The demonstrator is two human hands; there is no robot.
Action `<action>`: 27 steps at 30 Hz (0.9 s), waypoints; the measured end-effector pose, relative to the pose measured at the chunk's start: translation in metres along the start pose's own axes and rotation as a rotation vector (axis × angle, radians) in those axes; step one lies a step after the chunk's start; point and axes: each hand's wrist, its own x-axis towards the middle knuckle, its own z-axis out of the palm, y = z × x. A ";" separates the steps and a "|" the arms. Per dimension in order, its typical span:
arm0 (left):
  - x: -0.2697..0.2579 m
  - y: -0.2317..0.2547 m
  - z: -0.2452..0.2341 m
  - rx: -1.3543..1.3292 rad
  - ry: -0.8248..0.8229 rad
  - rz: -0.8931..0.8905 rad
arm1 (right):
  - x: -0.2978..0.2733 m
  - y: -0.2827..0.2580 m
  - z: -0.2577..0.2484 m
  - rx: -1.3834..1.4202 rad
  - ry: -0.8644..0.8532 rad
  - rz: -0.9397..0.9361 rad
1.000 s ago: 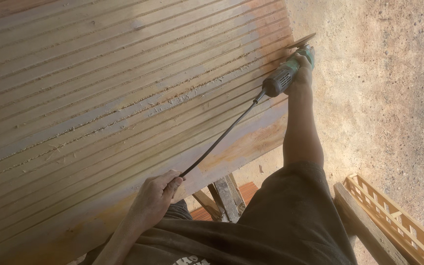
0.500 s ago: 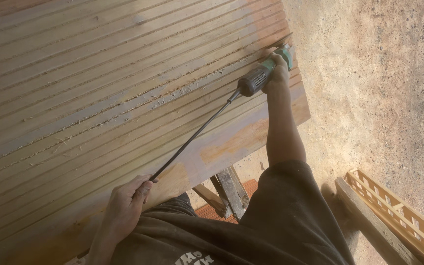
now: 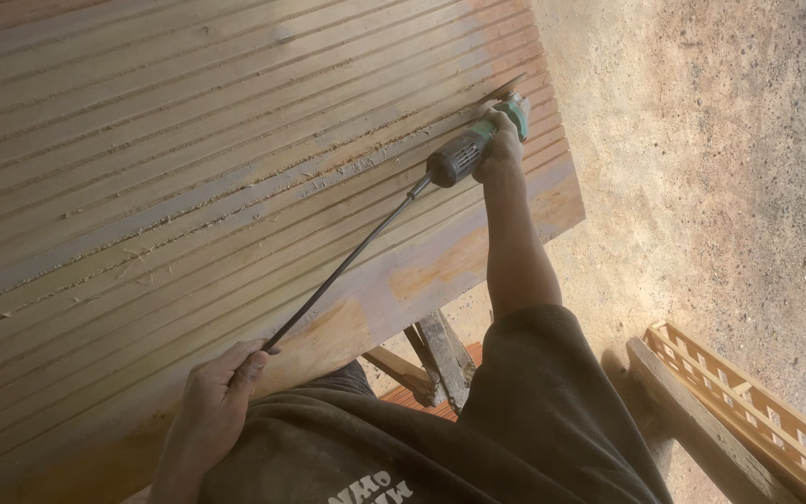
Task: The person uses an electric angle grinder with a sanding disc to smooth the surface of a large wooden board. They move the tool across the wood in long strokes, occasionally pausing to wipe away dust with their hand.
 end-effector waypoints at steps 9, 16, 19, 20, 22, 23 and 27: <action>-0.010 -0.009 -0.019 -0.005 0.015 -0.018 | 0.003 0.017 -0.007 -0.013 -0.076 0.039; -0.016 -0.018 -0.034 -0.003 0.018 -0.034 | -0.002 0.028 -0.004 0.002 -0.119 0.073; -0.019 -0.021 -0.037 0.035 0.013 -0.083 | -0.013 0.032 0.002 -0.021 -0.119 0.085; -0.020 -0.021 -0.037 0.046 0.012 -0.090 | -0.018 0.033 0.003 -0.025 -0.112 0.088; -0.020 -0.023 -0.039 0.025 0.010 -0.097 | -0.026 0.034 0.005 -0.062 -0.038 0.070; -0.021 -0.025 -0.039 0.014 0.009 -0.102 | -0.030 0.035 0.006 -0.082 0.000 0.062; -0.021 -0.032 -0.043 0.002 0.013 -0.042 | -0.036 0.037 0.008 -0.073 -0.033 0.066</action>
